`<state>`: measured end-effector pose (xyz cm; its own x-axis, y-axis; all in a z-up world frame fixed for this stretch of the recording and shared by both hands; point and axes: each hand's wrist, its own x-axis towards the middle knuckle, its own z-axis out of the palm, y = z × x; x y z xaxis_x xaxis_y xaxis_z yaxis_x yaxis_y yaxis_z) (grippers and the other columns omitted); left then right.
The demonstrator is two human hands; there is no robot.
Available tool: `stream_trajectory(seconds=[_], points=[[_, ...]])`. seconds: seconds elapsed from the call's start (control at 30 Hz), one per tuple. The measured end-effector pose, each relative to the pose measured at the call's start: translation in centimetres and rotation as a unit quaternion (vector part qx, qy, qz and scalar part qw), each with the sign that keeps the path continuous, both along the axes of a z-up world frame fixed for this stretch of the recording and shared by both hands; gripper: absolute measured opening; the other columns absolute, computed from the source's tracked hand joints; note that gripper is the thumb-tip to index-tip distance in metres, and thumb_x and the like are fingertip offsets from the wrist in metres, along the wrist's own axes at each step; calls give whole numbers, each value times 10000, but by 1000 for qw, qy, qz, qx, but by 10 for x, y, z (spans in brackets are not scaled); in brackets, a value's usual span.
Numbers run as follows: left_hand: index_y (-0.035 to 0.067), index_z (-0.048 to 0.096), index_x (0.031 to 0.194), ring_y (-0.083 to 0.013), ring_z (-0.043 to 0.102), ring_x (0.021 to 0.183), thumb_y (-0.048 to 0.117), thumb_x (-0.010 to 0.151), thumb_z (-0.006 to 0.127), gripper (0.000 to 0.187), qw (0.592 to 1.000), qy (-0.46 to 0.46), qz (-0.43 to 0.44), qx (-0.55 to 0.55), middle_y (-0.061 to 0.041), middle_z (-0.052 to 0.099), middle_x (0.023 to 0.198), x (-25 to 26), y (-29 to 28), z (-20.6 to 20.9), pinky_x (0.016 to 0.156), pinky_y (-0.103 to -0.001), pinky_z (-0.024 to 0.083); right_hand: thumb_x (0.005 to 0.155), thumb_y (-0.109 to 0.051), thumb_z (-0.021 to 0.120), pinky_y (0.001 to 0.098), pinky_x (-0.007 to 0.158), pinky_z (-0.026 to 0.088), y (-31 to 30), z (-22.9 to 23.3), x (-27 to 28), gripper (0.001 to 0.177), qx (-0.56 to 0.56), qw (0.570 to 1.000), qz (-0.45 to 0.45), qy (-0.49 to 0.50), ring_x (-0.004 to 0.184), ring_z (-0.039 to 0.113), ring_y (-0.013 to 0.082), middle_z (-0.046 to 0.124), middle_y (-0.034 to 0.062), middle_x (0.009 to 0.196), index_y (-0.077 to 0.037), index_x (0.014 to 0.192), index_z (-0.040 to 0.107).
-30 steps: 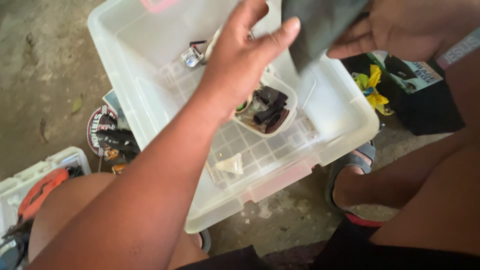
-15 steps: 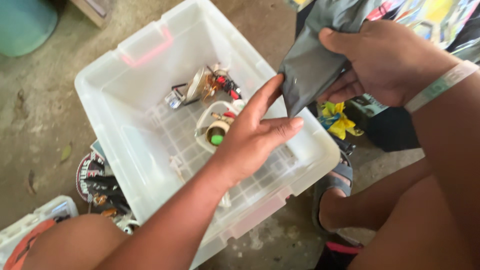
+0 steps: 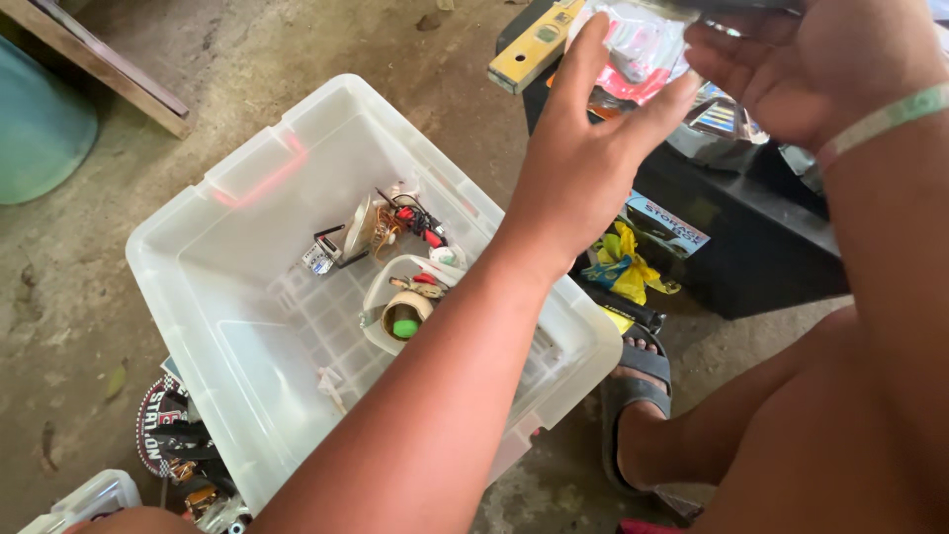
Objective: The person sits and sorts items from a white plastic storage bin. They handle black plastic parts, a circular disc, a cloth, and a small bag, moving them around and placing them back into the bin.
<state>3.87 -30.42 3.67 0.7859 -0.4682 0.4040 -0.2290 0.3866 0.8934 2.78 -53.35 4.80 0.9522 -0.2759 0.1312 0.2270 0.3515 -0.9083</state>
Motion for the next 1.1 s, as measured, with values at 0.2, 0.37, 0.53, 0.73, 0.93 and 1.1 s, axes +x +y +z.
stream_trajectory(seconds=[0.2,0.37,0.53,0.73,0.93,1.1], points=[[-58,439,1531,-241,565,1390,322,1005,736,714,994,-57,63,70,-193,583,1452,-7,-7,-9,1160,-343,462,1027,-297,594,439,920,602,31,5,0,369,-110,981,50,151,1081,732,301,732,165,1205,-18,1267,623],[42,729,1190,-134,711,947,349,968,646,388,975,145,102,132,-52,743,1024,-9,17,-27,757,-295,606,973,-244,681,330,764,684,85,19,-16,291,-201,967,53,147,838,779,211,760,121,968,42,1021,697],[-14,715,971,-124,686,821,343,1030,658,367,958,133,91,235,-52,735,889,-12,92,-33,721,-290,592,911,-248,679,374,659,593,140,22,-24,268,-454,869,85,179,746,746,241,758,110,811,6,977,731],[64,726,1088,-160,710,875,257,904,695,269,891,18,38,453,-50,768,999,-37,204,-14,794,-311,566,901,-387,691,476,836,539,209,-13,-28,337,-700,658,267,71,937,693,398,728,160,995,-120,1101,734],[171,669,1257,-214,705,1028,342,862,694,431,784,59,-75,614,-86,735,1141,-59,273,8,867,-360,545,907,-400,680,429,972,519,270,-47,-42,396,-668,582,444,134,1106,689,304,733,93,1169,-182,1237,706],[160,639,1299,-267,680,1140,396,879,692,485,782,49,-59,618,-111,700,1260,-63,308,-23,946,-390,533,914,-394,658,421,1052,497,310,-95,-53,492,-694,493,493,179,1216,640,297,685,114,1270,-179,1352,598]])
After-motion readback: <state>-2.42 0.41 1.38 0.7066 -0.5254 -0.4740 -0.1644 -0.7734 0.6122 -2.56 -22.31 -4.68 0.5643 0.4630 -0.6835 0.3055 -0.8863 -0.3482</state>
